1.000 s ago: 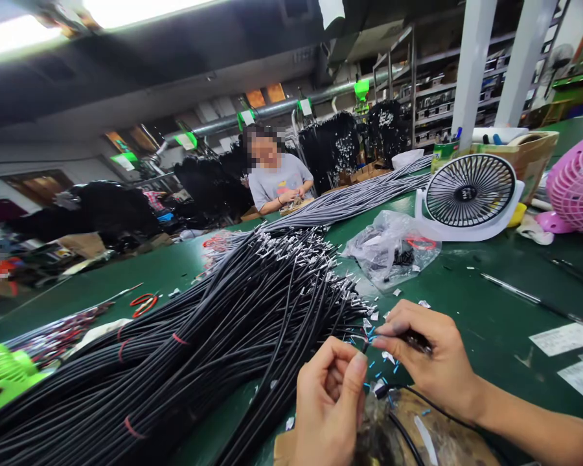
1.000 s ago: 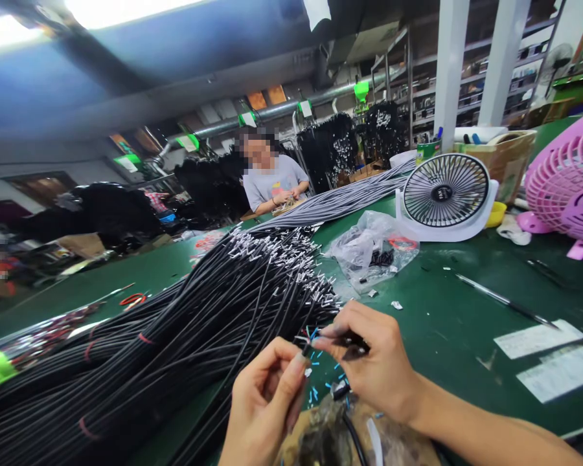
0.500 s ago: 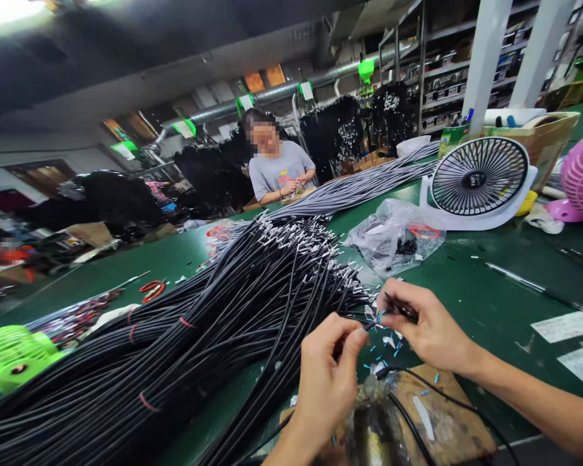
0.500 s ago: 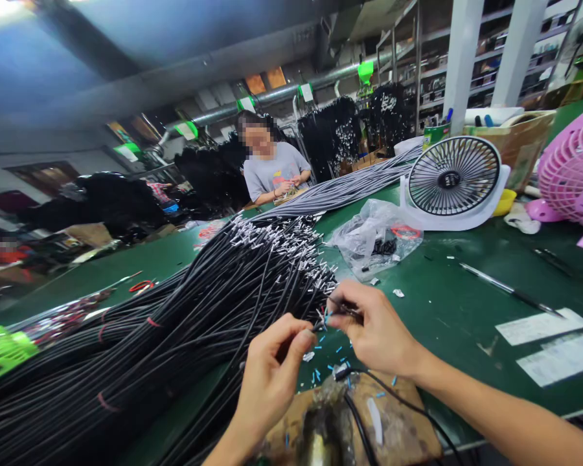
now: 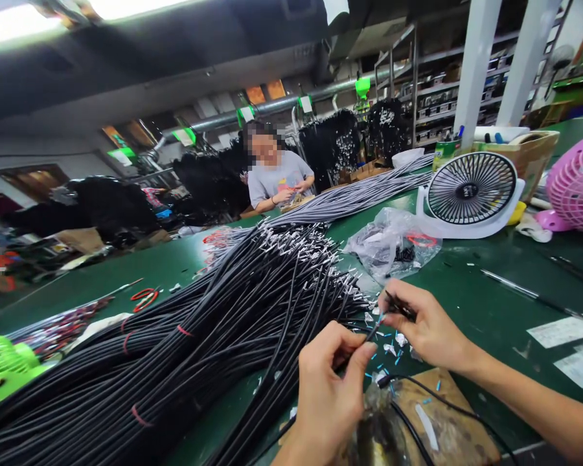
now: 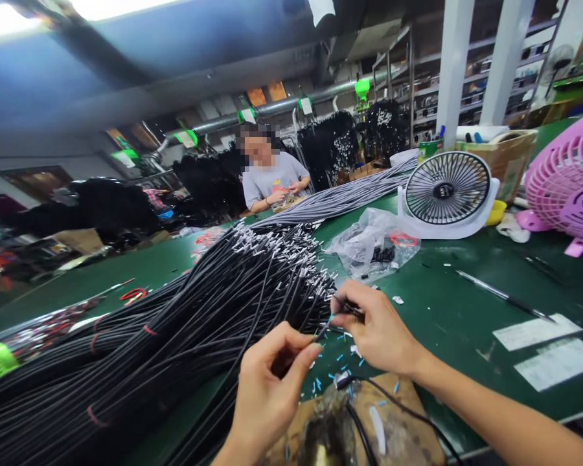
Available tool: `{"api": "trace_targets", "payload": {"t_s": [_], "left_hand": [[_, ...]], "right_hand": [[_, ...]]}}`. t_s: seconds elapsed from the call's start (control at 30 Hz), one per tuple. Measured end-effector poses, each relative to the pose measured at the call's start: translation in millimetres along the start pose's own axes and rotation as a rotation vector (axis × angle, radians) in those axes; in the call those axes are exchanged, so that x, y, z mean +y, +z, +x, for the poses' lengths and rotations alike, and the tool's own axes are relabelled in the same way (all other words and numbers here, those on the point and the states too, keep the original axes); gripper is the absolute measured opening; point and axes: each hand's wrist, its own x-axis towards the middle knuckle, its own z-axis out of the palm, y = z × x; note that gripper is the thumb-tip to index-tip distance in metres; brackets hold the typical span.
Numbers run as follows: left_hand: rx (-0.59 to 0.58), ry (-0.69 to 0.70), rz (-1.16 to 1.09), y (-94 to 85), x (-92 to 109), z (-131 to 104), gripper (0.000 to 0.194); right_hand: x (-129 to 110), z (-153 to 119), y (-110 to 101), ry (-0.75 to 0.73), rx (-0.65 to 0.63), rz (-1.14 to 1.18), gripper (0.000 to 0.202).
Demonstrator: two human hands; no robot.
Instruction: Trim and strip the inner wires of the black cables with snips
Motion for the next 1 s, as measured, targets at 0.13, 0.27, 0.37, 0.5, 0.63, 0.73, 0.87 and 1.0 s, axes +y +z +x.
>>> {"api": "trace_targets", "payload": {"t_s": [0.13,0.27,0.37,0.5,0.63,0.73,0.87,1.0], "left_hand": [[-0.033,-0.145,-0.124,-0.9,-1.0,3.8,0.027],[-0.026,-0.233,-0.229,-4.5,-6.0,9.9,0.036],[-0.046,-0.215,-0.198,-4.4,-6.7,8.3,0.037],[-0.073,-0.174,-0.134,-3.5,-5.6,3.6,0.036],[-0.052,-0.128,-0.086,-2.6,-2.3,2.1,0.034],[-0.022,-0.088,-0.047,-1.5,-0.4,2.6,0.032],[-0.018,-0.005,0.040,-2.6,-4.4,6.9,0.024],[-0.015,0.084,0.063,-4.9,-10.4,11.3,0.018]], "right_hand": [[3.0,1.5,0.6,0.121,0.092,0.149,0.008],[-2.8,-4.7,-4.1,0.011,0.239,0.037,0.008],[-6.9,-11.0,-5.9,-0.261,0.260,-0.216,0.013],[-3.8,-14.3,-3.1,-0.391,0.182,-0.272,0.027],[-3.4,-12.0,-2.8,-0.452,0.157,-0.279,0.015],[-7.4,-9.6,-3.4,-0.359,0.107,-0.205,0.004],[-9.9,-8.5,2.6,-0.046,0.053,-0.003,0.019],[-9.2,-9.2,12.0,0.173,-0.099,0.258,0.028]]}}
